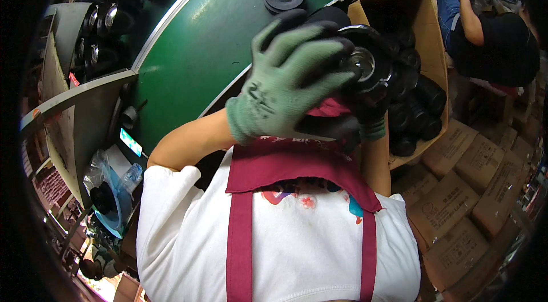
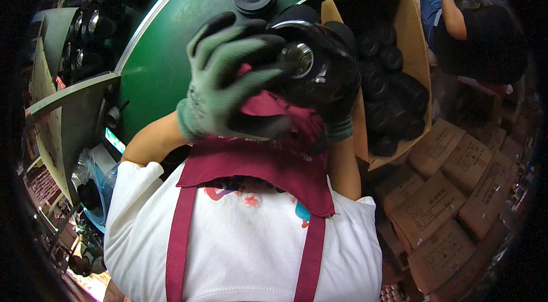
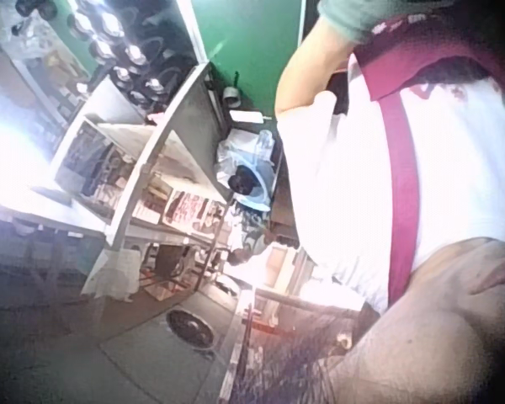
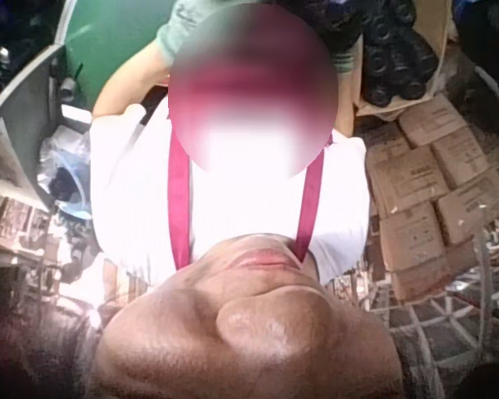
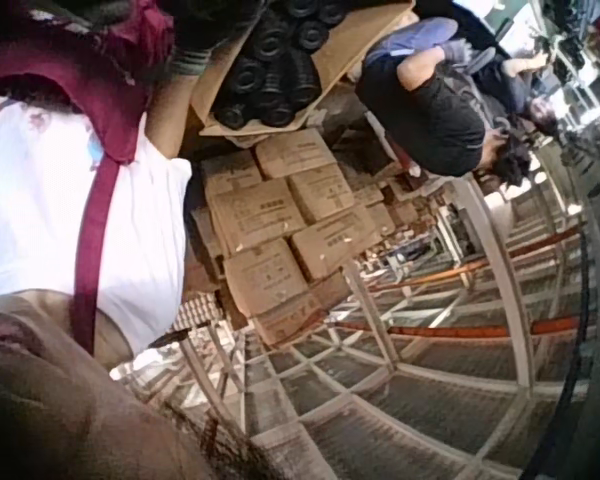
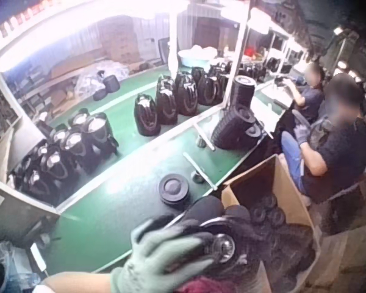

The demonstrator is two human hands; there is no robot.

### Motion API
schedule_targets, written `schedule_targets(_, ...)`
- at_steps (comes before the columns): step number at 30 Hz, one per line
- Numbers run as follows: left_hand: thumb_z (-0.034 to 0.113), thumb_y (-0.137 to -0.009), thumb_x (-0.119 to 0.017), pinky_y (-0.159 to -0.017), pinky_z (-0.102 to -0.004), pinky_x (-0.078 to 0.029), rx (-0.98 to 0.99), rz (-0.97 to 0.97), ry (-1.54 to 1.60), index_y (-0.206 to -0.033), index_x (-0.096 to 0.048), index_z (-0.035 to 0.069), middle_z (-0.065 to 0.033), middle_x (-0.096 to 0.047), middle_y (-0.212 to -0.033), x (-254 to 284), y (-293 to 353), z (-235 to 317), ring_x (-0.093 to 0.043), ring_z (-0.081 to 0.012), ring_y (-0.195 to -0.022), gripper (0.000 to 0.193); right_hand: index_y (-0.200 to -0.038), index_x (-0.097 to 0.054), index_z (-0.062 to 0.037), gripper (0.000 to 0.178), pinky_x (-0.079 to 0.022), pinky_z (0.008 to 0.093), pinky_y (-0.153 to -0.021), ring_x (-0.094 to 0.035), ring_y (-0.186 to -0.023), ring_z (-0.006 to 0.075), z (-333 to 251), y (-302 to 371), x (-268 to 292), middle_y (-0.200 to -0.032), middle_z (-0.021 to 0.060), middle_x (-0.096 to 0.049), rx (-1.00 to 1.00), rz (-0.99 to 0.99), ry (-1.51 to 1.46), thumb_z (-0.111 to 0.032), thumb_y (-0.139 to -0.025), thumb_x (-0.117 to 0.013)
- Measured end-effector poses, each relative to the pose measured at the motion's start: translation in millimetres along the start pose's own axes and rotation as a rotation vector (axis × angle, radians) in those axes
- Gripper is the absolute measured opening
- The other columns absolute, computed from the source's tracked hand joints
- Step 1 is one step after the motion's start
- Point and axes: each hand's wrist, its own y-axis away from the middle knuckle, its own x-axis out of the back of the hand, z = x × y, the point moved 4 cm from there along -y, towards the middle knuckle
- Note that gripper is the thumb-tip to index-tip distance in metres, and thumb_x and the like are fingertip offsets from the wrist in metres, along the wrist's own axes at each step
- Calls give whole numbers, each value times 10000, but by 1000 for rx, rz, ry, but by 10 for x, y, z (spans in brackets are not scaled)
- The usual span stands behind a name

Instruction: The person picks up black kettles from a conveyor belt, wipes them with a cloth, and attaches lids. The person handles each kettle individually, placing the finished units back on the belt.

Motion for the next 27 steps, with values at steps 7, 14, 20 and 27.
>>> schedule_targets(7,693,-636,-750,-914,-589,-475,-169,274,-91,-1066,-766,277,9,-654,-1158,-260,139,192,-625,-305,-1085,598,-1501,-424,-47,703,-398,438,-1146,-500,-1356,300,101,113,-8,-1514,180,-472,-107,14,-83,-399,-934,-646)
schedule_targets(14,599,-672,-782,-888,-560,-492,-231,276,-30,-1035,-752,252,24,-645,-1158,-239,177,222,-637,-329,-1077,503,-1490,-446,-36,669,-404,428,-1145,-500,-1361,297,178,209,58,-1508,182,-486,-259,-14,-267,-429,-966,-582)
schedule_targets(20,475,-716,-778,-1022,-567,-388,-120,69,105,-1102,-738,228,2,-597,-1266,-524,472,55,-503,-328,-1211,459,-1481,-466,-26,652,-410,419,-1144,-500,-1366,294,174,-136,693,-1503,183,-498,-395,-87,-533,-454,-993,-527)
schedule_targets(27,369,-724,-874,-1104,-490,-367,166,-179,265,-1441,-500,59,-193,-510,-1423,-732,610,-601,-505,-384,-1284,866,-1386,-558,-12,657,-427,405,-1123,-566,-1292,272,-789,-875,618,-1390,149,-597,208,-463,-111,-224,-809,-788)
